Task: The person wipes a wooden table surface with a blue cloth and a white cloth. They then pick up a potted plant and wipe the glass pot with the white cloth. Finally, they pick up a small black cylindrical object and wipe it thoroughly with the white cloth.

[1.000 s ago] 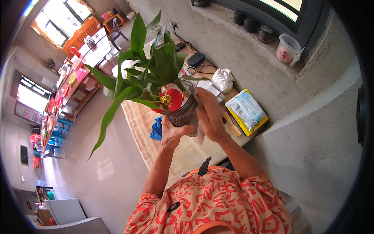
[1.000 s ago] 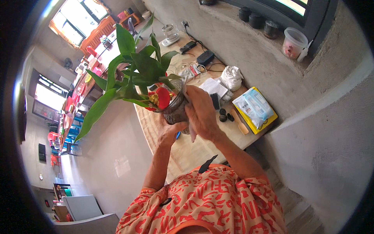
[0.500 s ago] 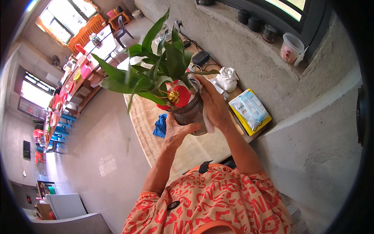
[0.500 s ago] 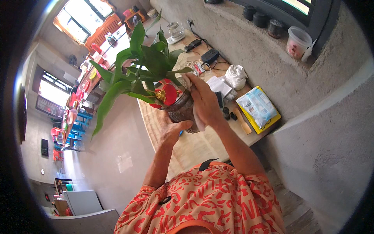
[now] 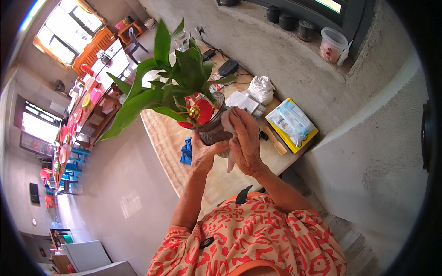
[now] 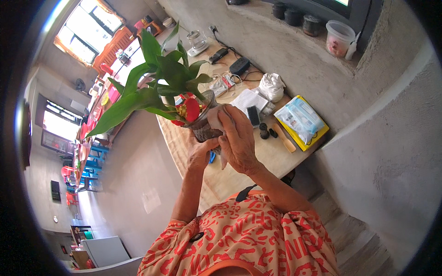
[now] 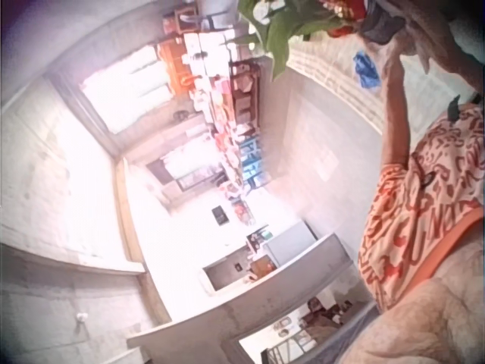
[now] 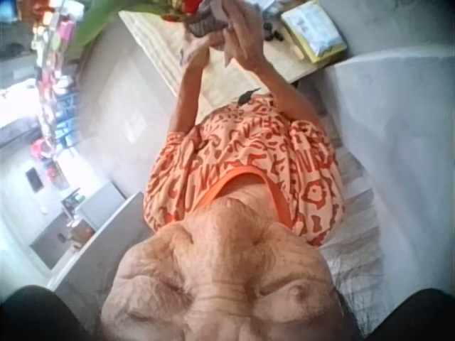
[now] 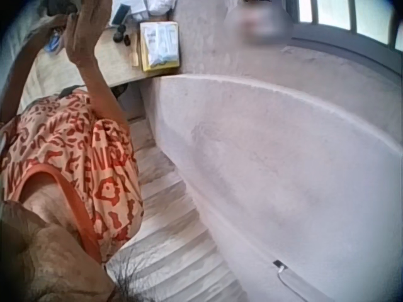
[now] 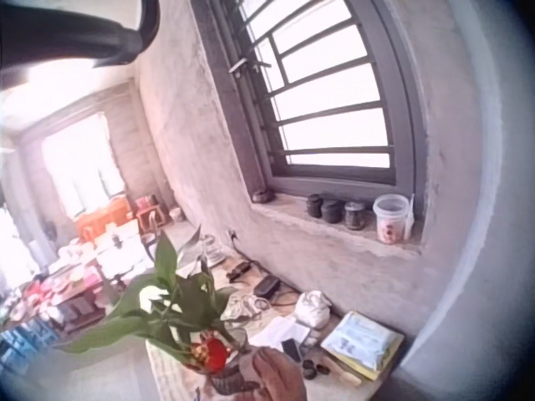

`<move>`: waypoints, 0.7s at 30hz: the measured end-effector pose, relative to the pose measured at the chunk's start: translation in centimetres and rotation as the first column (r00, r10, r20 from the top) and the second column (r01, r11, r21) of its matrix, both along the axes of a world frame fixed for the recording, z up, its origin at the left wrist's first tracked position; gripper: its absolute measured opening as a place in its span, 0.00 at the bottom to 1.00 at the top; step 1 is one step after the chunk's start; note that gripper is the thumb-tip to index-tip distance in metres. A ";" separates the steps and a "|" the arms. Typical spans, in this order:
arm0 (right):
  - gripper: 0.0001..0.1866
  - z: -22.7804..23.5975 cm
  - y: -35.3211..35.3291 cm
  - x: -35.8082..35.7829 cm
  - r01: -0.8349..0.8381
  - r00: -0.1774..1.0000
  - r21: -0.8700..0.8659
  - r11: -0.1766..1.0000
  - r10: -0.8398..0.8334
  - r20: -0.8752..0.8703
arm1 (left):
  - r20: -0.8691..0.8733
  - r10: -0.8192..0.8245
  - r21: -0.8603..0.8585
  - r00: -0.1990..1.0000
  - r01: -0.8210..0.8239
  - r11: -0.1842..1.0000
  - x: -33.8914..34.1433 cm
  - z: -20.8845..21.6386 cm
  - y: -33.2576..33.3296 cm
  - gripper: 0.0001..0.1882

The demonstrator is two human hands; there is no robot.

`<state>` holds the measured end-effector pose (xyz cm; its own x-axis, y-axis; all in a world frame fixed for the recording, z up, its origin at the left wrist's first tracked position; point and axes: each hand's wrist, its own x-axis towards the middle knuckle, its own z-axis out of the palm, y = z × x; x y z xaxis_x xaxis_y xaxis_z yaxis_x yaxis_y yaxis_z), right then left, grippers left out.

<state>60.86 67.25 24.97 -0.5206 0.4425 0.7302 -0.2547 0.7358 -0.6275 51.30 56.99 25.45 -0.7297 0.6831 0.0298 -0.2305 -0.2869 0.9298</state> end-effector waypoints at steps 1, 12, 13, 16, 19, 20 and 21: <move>0.24 -0.2 0.1 0.2 -0.011 1.000 -0.046 0.999 0.010 -0.021 | -0.001 -0.020 0.020 1.000 0.020 1.000 0.0 -0.1 0.1 0.44; 0.16 -0.1 3.0 0.6 -0.350 0.937 -0.775 0.527 0.198 -0.288 | -0.026 -0.169 0.107 0.985 0.170 0.980 0.1 -0.8 0.7 0.48; 0.16 -0.1 3.1 0.7 -0.333 0.943 -0.753 0.568 0.181 -0.280 | -0.034 -0.167 0.104 0.985 0.170 0.980 0.2 -0.7 0.8 0.49; 0.15 -0.9 3.2 1.0 -0.215 0.976 -0.712 0.668 0.121 -0.182 | -0.047 -0.147 0.095 0.988 0.151 0.984 0.7 -0.2 1.1 0.48; 0.15 -0.9 2.8 0.8 -0.098 0.987 -0.495 0.863 0.022 -0.158 | -0.002 -0.192 0.189 0.981 0.189 0.964 1.1 0.2 0.9 0.45; 0.15 -0.9 2.4 0.7 -0.059 0.984 -0.385 0.921 -0.011 -0.175 | 0.021 -0.217 0.233 0.976 0.206 0.950 1.3 0.2 0.5 0.44; 0.18 -0.6 2.2 0.9 0.007 0.992 -0.232 0.973 -0.036 -0.118 | 0.015 -0.194 0.241 0.981 0.184 0.953 1.2 -0.4 0.3 0.40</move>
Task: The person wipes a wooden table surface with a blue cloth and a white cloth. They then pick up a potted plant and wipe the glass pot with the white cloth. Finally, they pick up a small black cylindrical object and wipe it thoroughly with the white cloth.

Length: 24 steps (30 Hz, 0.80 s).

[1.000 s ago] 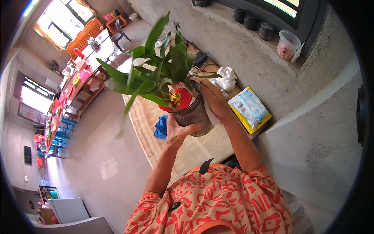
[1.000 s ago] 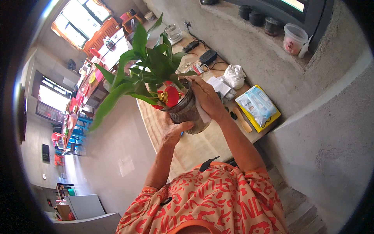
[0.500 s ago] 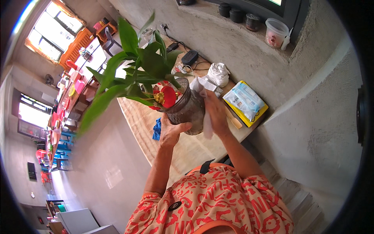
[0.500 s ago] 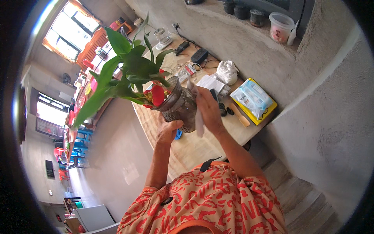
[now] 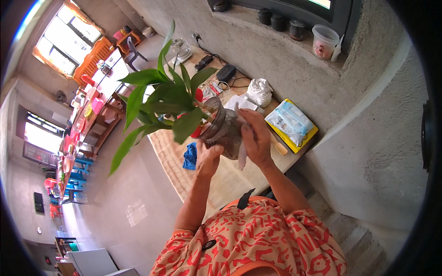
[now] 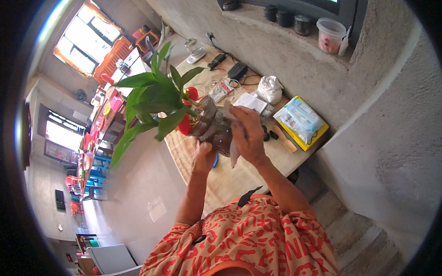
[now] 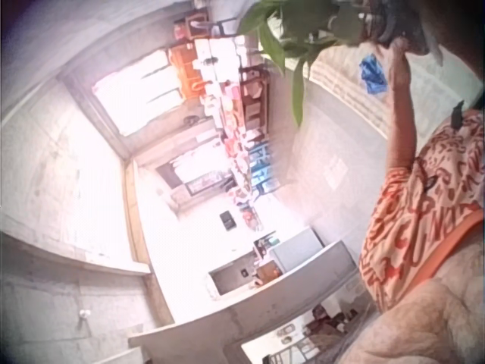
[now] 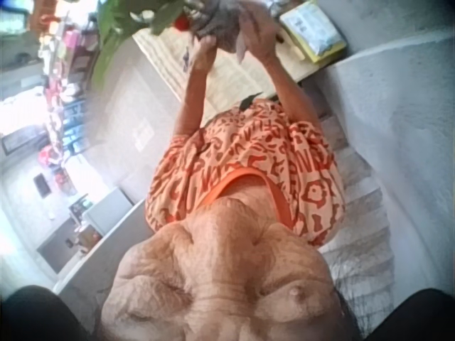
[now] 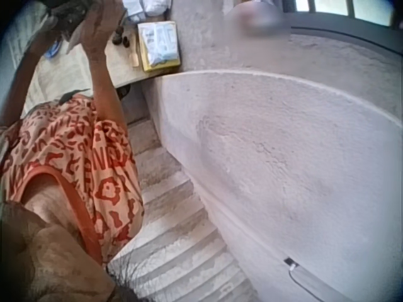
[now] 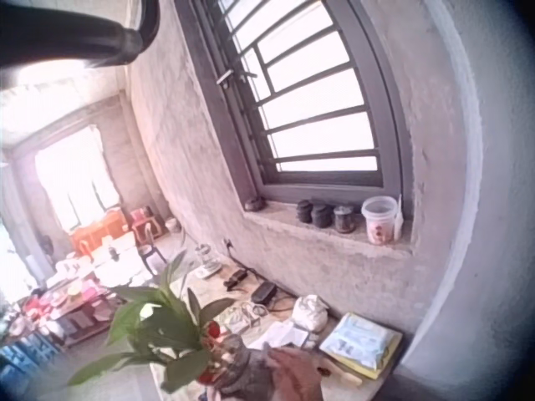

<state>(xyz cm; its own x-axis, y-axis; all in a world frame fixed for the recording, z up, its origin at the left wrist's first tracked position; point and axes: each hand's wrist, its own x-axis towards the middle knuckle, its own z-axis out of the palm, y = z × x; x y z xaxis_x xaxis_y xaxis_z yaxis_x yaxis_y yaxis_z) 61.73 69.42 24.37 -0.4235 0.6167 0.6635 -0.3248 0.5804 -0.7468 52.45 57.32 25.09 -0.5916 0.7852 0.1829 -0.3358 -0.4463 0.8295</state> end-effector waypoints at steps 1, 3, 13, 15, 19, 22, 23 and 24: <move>0.19 0.5 -0.5 0.2 0.039 0.999 0.114 0.993 -0.042 0.020 | 0.048 0.037 -0.011 0.998 -0.036 0.999 -0.1 -0.3 0.0 0.38; 0.20 1.8 -1.8 0.8 0.103 0.991 0.340 0.935 -0.126 0.046 | 0.146 0.116 -0.035 0.983 -0.112 0.993 -0.4 -1.2 -0.2 0.34; 0.14 2.9 -0.6 -0.5 -0.121 0.965 0.131 0.984 0.087 0.246 | 0.221 0.140 -0.026 0.965 -0.137 0.990 -0.2 -4.0 -0.9 0.33; 0.14 2.9 0.5 -1.1 -0.266 0.924 -0.120 0.957 0.288 0.252 | 0.206 0.145 -0.017 0.968 -0.145 0.989 0.2 -3.4 -0.9 0.33; 0.16 3.1 1.3 -1.2 -0.311 0.883 -0.321 0.895 0.397 0.251 | 0.135 0.106 -0.038 0.985 -0.102 0.994 0.5 -1.5 -0.4 0.34; 0.15 3.1 -0.4 -0.6 -0.140 0.967 0.014 0.990 0.133 0.216 | 0.131 0.090 -0.066 0.987 -0.082 0.994 -0.7 -2.4 -0.1 0.34; 0.16 2.7 -1.2 -0.3 -0.064 0.985 0.148 0.987 0.038 0.170 | 0.132 0.084 -0.082 0.988 -0.073 0.994 -0.9 -2.7 -0.2 0.33; 0.20 2.9 -1.9 0.1 -0.028 0.979 0.264 0.964 -0.026 0.200 | 0.179 0.071 -0.037 0.981 -0.066 0.997 -0.8 -2.6 -0.2 0.32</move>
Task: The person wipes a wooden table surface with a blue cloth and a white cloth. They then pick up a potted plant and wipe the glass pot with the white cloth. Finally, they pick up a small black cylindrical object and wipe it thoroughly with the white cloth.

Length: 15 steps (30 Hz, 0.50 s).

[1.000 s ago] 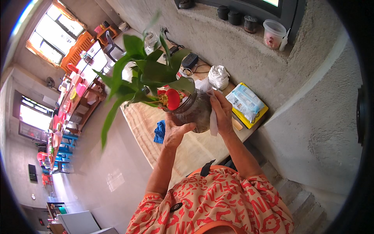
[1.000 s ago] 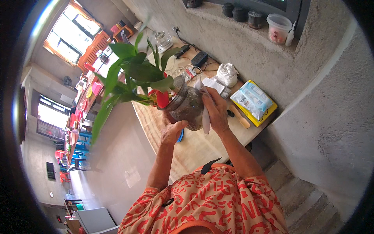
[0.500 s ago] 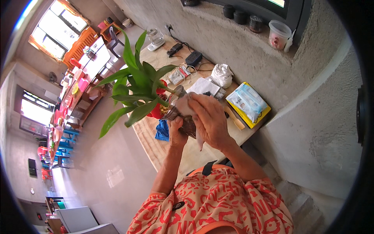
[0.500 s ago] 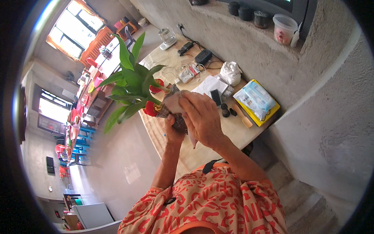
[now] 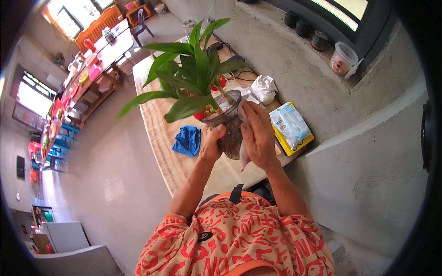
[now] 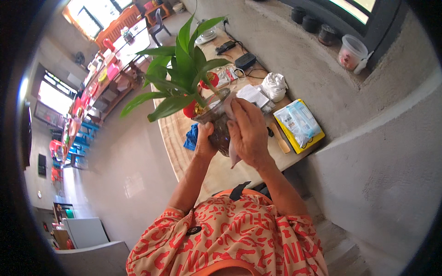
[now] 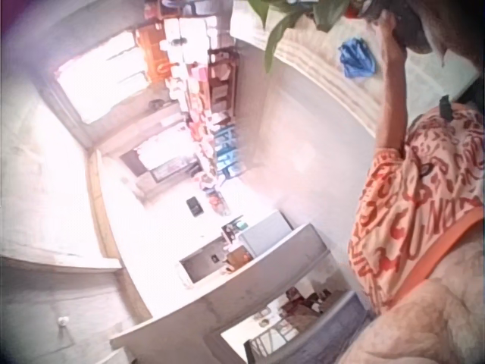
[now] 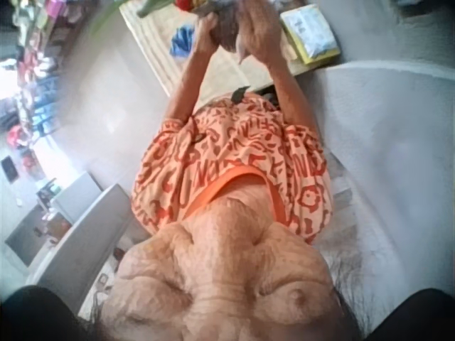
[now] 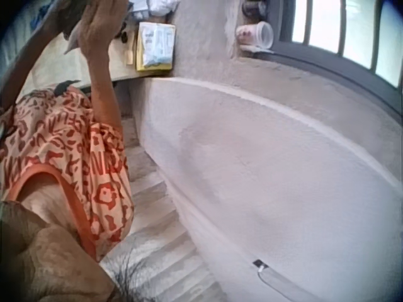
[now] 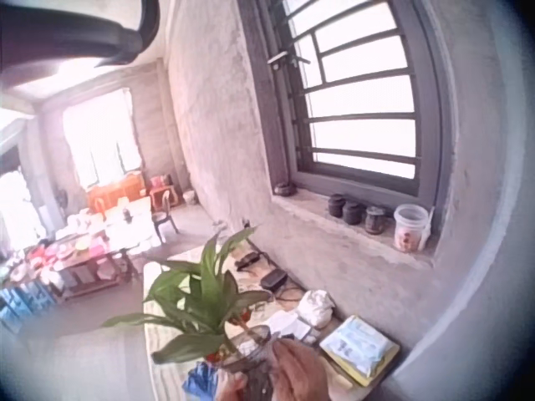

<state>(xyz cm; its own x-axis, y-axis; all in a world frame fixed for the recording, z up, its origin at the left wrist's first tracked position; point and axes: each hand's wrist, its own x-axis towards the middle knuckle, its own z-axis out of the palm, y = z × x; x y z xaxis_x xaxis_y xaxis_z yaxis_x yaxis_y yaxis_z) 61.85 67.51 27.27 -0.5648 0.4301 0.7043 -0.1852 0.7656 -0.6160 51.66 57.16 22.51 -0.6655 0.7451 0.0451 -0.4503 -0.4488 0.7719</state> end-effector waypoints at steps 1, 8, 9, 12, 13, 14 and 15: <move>0.20 0.0 -0.7 0.2 0.015 1.000 0.110 0.994 -0.016 0.008 | 0.003 0.012 0.029 1.000 -0.012 1.000 -0.1 -0.4 -0.2 0.33; 0.17 -0.6 -3.8 -0.2 0.022 1.000 0.390 0.921 -0.016 -0.018 | -0.019 0.132 -0.035 0.991 -0.132 0.991 -1.1 -1.5 -2.1 0.26; 0.17 -0.4 -3.8 -0.7 -0.001 1.000 0.311 0.951 0.010 -0.030 | -0.007 0.135 0.010 0.991 -0.135 0.991 -1.1 -1.3 -2.3 0.27; 0.13 0.2 -3.3 -2.2 -0.079 0.994 0.048 0.996 0.082 -0.068 | 0.085 0.149 0.113 0.985 -0.158 0.981 -1.0 -0.4 -2.9 0.28; 0.13 0.2 -2.9 -2.7 -0.132 0.991 -0.095 0.987 0.130 -0.027 | 0.057 0.165 0.096 0.985 -0.169 0.981 -0.9 0.4 -3.2 0.28; 0.13 0.0 -2.4 -3.3 -0.175 0.983 -0.240 0.955 0.182 0.007 | 0.027 0.178 0.078 0.984 -0.180 0.981 -0.8 1.1 -3.4 0.28; 0.13 -0.1 -1.9 -3.7 -0.207 0.971 -0.381 0.901 0.238 0.035 | 0.000 0.191 0.060 0.982 -0.191 0.980 -0.7 1.5 -3.6 0.28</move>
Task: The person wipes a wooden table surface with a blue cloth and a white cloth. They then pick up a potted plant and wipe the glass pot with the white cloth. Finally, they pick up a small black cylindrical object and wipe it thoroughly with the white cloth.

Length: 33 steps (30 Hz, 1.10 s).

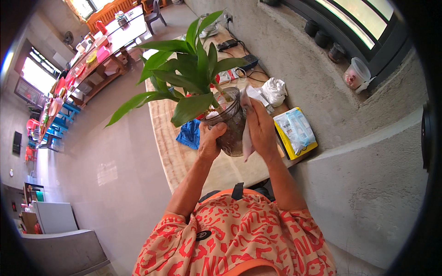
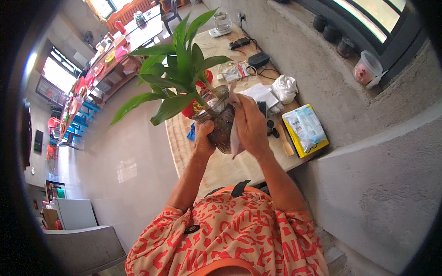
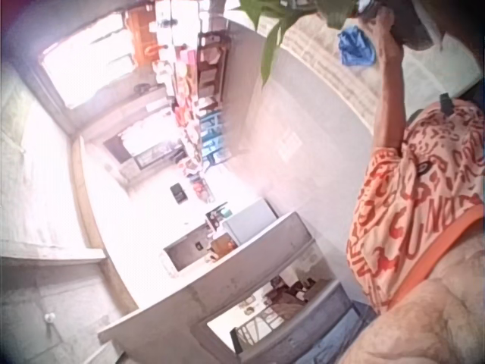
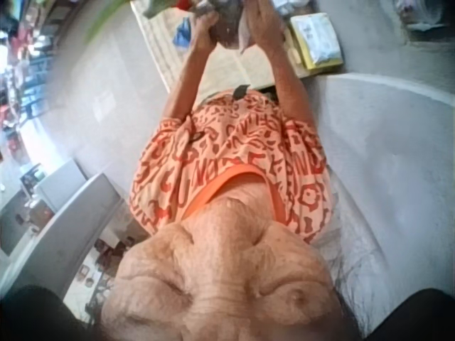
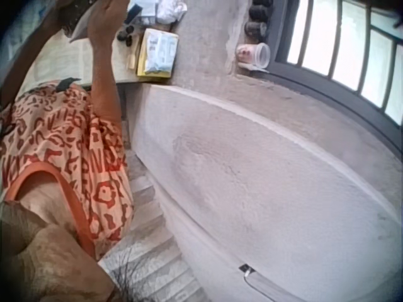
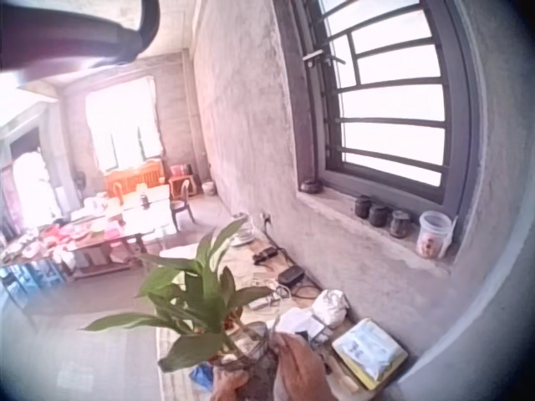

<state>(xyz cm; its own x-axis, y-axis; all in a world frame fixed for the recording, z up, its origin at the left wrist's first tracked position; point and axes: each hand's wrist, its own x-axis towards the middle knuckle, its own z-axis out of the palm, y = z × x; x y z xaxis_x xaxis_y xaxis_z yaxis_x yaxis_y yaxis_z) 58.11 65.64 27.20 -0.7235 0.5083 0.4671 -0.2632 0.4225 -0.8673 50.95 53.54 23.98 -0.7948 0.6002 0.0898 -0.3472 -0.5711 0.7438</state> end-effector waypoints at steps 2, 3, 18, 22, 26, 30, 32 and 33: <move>0.15 0.1 1.8 -1.2 -0.167 0.978 -0.236 0.957 0.192 0.085 | 0.003 0.018 -0.019 1.000 -0.018 1.000 -0.2 -0.4 -0.3 0.27; 0.16 0.1 2.2 -1.4 -0.235 0.951 -0.354 0.905 0.290 0.110 | 0.008 0.021 -0.034 1.000 -0.021 0.999 -0.2 -0.7 -0.4 0.27; 0.27 -1.3 -2.8 4.9 0.291 0.956 0.687 0.666 -0.236 -0.177 | 0.075 -0.157 -0.066 0.985 0.162 0.985 -0.5 -1.7 0.9 0.38; 0.20 -2.3 -0.5 6.0 0.300 0.953 0.163 0.940 -0.288 -0.094 | 0.045 -0.356 -0.064 0.933 0.358 0.931 0.4 -2.1 2.7 0.36; 0.19 0.7 2.5 8.2 0.073 0.993 -0.340 0.938 -0.101 -0.067 | 0.046 -0.473 -0.036 0.880 0.474 0.880 2.7 -2.4 4.7 0.35; 0.27 1.1 2.6 11.1 0.227 0.968 -0.217 0.950 -0.244 -0.058 | 0.012 -0.605 0.029 0.796 0.605 0.796 5.0 -1.2 6.8 0.37; 0.31 -0.2 1.8 13.3 0.378 0.924 0.119 0.918 -0.382 0.005 | 0.004 -0.638 0.066 0.770 0.637 0.768 6.1 -0.9 7.3 0.37; 0.31 0.5 1.1 14.4 0.399 0.912 0.249 0.882 -0.411 -0.007 | 0.003 -0.668 0.078 0.744 0.666 0.742 6.3 -1.0 7.5 0.36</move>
